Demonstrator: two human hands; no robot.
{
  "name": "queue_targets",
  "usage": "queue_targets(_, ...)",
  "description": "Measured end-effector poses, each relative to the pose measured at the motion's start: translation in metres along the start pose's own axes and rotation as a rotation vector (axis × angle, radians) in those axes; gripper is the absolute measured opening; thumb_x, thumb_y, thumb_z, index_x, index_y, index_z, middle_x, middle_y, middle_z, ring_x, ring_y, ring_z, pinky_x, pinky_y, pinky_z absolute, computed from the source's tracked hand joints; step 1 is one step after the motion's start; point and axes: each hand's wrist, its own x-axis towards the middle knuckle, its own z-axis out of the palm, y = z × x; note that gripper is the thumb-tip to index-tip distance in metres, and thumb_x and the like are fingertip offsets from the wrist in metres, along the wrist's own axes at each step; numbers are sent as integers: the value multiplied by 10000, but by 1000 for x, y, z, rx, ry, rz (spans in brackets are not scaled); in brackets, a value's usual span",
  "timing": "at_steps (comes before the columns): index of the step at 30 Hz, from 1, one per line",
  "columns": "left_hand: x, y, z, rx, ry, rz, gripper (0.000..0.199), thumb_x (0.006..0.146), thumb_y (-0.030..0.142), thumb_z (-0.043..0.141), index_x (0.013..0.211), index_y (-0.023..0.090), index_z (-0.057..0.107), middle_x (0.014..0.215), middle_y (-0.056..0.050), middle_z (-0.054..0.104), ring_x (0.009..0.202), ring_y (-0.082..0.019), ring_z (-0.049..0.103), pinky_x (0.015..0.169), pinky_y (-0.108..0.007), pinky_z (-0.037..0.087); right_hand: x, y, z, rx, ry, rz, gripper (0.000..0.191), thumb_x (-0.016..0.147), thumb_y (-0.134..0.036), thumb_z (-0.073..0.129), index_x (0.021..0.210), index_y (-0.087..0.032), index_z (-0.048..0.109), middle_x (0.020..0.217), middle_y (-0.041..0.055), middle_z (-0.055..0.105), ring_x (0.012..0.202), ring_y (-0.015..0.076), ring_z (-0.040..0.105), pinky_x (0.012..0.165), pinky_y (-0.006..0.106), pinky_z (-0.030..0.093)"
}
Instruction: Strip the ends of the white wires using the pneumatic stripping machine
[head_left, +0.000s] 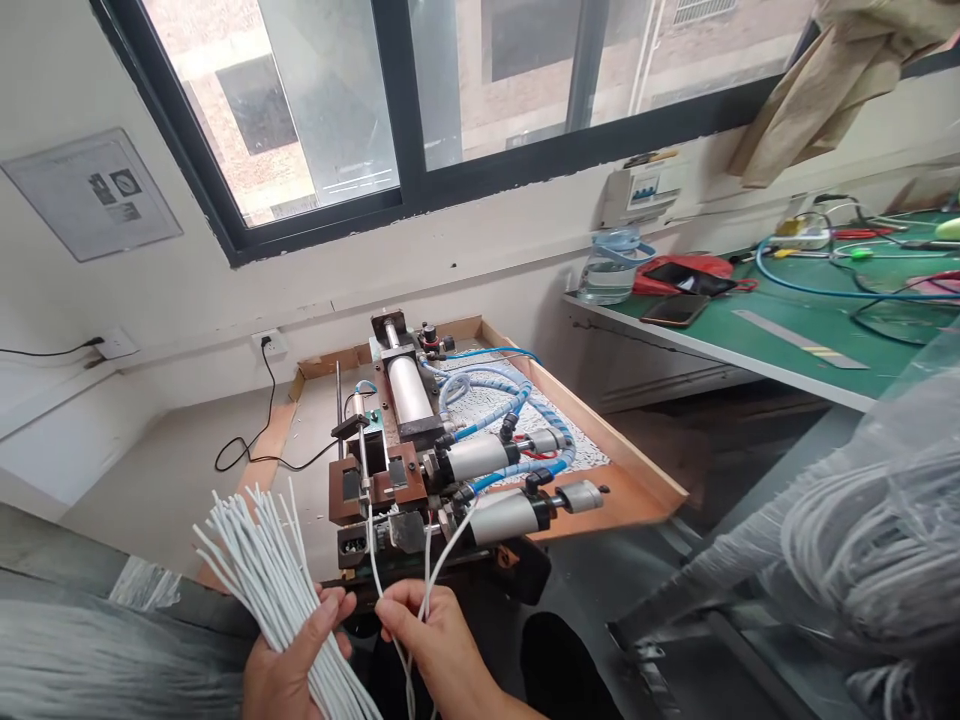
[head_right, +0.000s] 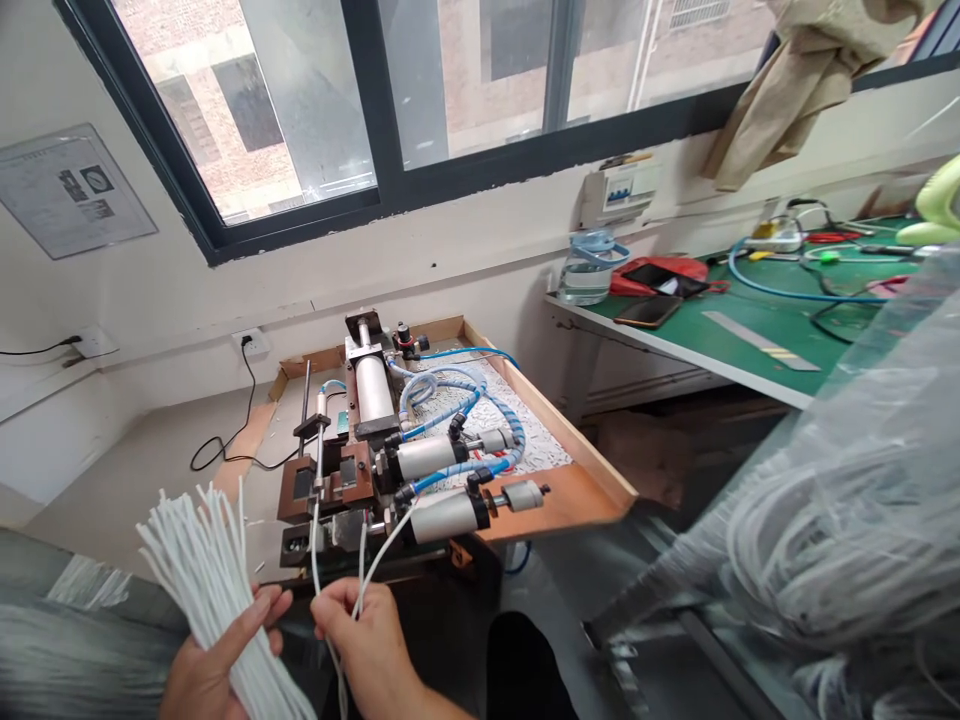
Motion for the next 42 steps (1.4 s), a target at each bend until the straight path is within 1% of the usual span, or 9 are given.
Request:
queue_targets(3, -7, -2, 4, -16, -29, 35, 249, 511, 166, 740, 731, 118, 636, 751, -77, 673, 717, -197, 615, 506, -234, 457, -14, 7, -1, -87, -44, -16, 203, 622, -289, 606, 527, -111, 584, 458, -27, 439, 478, 83, 347, 486, 214, 276)
queue_targets(8, -21, -7, 5, -32, -69, 114, 244, 507, 178, 742, 724, 139, 638, 649, -14, 635, 576, -145, 588, 518, -246, 457, -36, 13, -5, -215, -141, 19, 140, 635, -217, 594, 533, -121, 607, 437, -39, 444, 441, 74, 356, 443, 200, 272)
queue_targets(14, -36, -14, -12, 144, -203, 128, 194, 515, 193, 728, 673, 129, 636, 572, -8, 622, 495, -123, 539, 517, -245, 433, -42, -15, -20, -173, -201, -89, 227, 738, -303, 528, 612, -125, 590, 549, -8, 523, 520, 96, 455, 528, 214, 350)
queue_targets(21, -52, -22, -21, 345, -392, 104, 115, 555, 192, 695, 626, 131, 627, 533, -17, 596, 490, -139, 509, 510, -263, 398, -46, -26, -30, -277, -340, -45, 255, 777, -307, 475, 576, -151, 488, 483, -49, 420, 450, 66, 343, 443, 191, 260)
queue_targets(29, -61, -31, -22, 402, -426, 119, 169, 536, 237, 673, 665, 140, 623, 499, -38, 590, 422, -142, 470, 435, -273, 350, -61, -21, -32, -300, -363, -61, 197, 716, -157, 415, 521, -163, 441, 471, -56, 363, 466, 68, 295, 440, 190, 235)
queue_targets(34, -67, -33, -25, 414, -556, 102, 128, 575, 254, 649, 626, 141, 615, 475, -32, 561, 398, -114, 412, 435, -270, 323, -77, -11, -20, -64, -172, -78, 168, 653, -157, 395, 487, -171, 409, 439, -56, 360, 444, 71, 303, 442, 194, 264)
queue_targets(38, -68, -35, -32, 359, -610, 46, 106, 593, 248, 636, 589, 150, 596, 460, -8, 526, 406, -100, 386, 439, -262, 297, -67, -8, -30, 6, -9, -130, 177, 631, -180, 422, 457, -174, 393, 427, -63, 310, 427, 67, 241, 413, 195, 213)
queue_targets(40, -68, -36, -36, 344, -610, 33, 113, 606, 247, 623, 560, 155, 577, 431, 5, 490, 410, -103, 386, 444, -264, 288, -58, -10, -40, 66, 165, -245, 230, 675, -223, 421, 458, -181, 356, 432, -68, 283, 424, 66, 211, 407, 199, 183)
queue_targets(42, -66, -37, -38, 326, -543, 59, 97, 615, 243, 621, 586, 160, 581, 431, 14, 485, 423, -110, 405, 470, -270, 301, -52, -12, -46, 47, 198, -259, 242, 710, -230, 441, 489, -175, 362, 457, -68, 284, 441, 67, 212, 421, 203, 173)
